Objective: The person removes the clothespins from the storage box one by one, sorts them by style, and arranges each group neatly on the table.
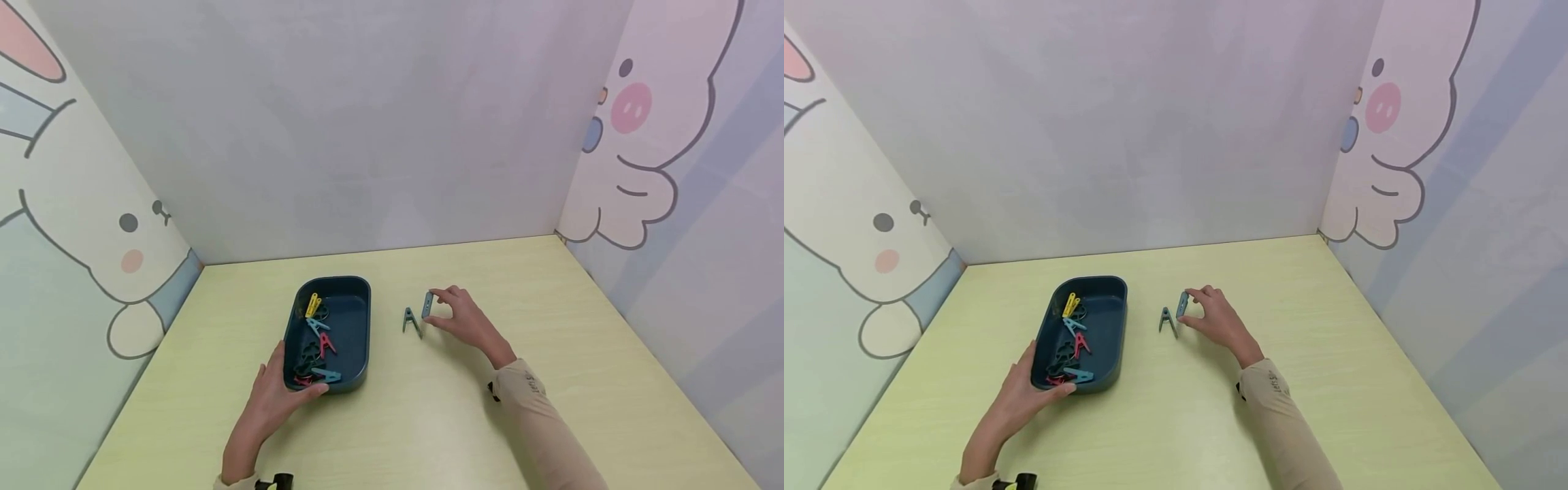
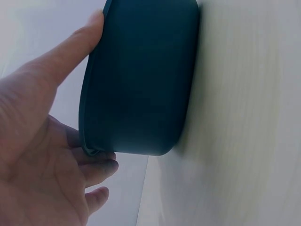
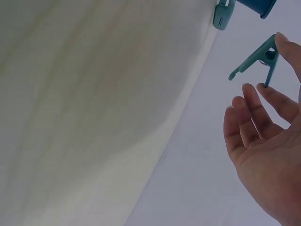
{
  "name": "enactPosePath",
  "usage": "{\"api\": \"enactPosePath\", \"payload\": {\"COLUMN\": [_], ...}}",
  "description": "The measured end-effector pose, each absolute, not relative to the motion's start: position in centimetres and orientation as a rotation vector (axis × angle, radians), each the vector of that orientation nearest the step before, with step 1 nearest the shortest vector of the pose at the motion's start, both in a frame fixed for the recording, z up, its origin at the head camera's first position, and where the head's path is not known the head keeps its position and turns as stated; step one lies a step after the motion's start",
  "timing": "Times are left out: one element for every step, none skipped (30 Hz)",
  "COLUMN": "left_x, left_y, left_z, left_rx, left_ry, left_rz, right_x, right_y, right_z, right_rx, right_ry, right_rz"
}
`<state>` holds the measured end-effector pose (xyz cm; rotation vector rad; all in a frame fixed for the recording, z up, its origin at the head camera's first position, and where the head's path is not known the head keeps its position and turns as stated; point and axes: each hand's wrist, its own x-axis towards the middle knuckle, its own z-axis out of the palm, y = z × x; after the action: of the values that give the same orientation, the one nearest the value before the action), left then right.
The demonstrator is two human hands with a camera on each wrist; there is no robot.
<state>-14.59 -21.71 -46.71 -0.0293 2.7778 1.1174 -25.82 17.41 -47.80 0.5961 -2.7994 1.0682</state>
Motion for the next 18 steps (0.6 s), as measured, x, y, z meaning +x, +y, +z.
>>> {"api": "enactPosePath", "payload": {"left_x": [-14.6, -14.6, -14.6, -14.5, -14.5, -14.5, -14.5, -14.5, -14.5, -14.5, -14.5, -14.5, -14.5, -14.5, -14.5, -14.5, -14.5, -14.5], "left_y": [-21.7, -21.7, -21.7, -21.7, -21.7, -21.7, -21.6, -21.6, -21.6, -21.6, -21.6, -21.6, -21.6, -21.6, -21.6, -21.6, -21.6, -21.6], "left_z": [-46.7, -46.7, -46.7, -46.7, -46.6, -46.6, -46.6, -46.6, -46.6, -46.6, -46.6, -46.6, -46.6, -46.6, -46.6, -46.6, -46.6, -46.6], "left_rx": [-0.03, -0.032, -0.032, -0.033, -0.036, -0.037, -0.038, -0.04, -0.04, -0.041, -0.041, -0.039, -0.038, -0.036, -0.032, -0.03, -0.027, -0.025], "left_ry": [2.777, 2.777, 2.778, 2.778, 2.778, 2.779, 2.778, 2.778, 2.778, 2.779, 2.78, 2.781, 2.783, 2.785, 2.787, 2.789, 2.79, 2.791], "left_rz": [1.118, 1.117, 1.116, 1.114, 1.114, 1.114, 1.113, 1.113, 1.113, 1.113, 1.112, 1.111, 1.111, 1.112, 1.111, 1.112, 1.113, 1.116], "right_x": [-25.8, -25.8, -25.8, -25.8, -25.9, -25.8, -25.8, -25.8, -25.8, -25.8, -25.9, -25.9, -25.9, -25.9, -26.0, -25.9, -25.9, -25.9], "right_y": [17.6, 17.9, 18.1, 18.3, 18.5, 18.7, 18.9, 19.0, 19.1, 19.3, 19.4, 19.5, 19.6, 19.7, 19.8, 20.0, 20.1, 20.1], "right_z": [-47.8, -47.8, -47.8, -47.9, -47.9, -47.9, -47.9, -47.9, -47.9, -47.9, -47.9, -47.9, -48.0, -48.0, -48.0, -48.0, -48.0, -48.0], "right_rx": [0.59, 0.586, 0.581, 0.574, 0.565, 0.558, 0.553, 0.549, 0.542, 0.537, 0.535, 0.533, 0.533, 0.533, 0.533, 0.532, 0.535, 0.536], "right_ry": [-2.808, -2.817, -2.824, -2.835, -2.848, -2.859, -2.871, -2.881, -2.892, -2.902, -2.91, -2.918, -2.927, -2.935, -2.942, -2.948, -2.951, -2.955], "right_rz": [1.065, 1.054, 1.044, 1.034, 1.031, 1.029, 1.024, 1.019, 1.019, 1.016, 1.017, 1.018, 1.014, 1.008, 1.006, 1.006, 1.007, 1.006]}}
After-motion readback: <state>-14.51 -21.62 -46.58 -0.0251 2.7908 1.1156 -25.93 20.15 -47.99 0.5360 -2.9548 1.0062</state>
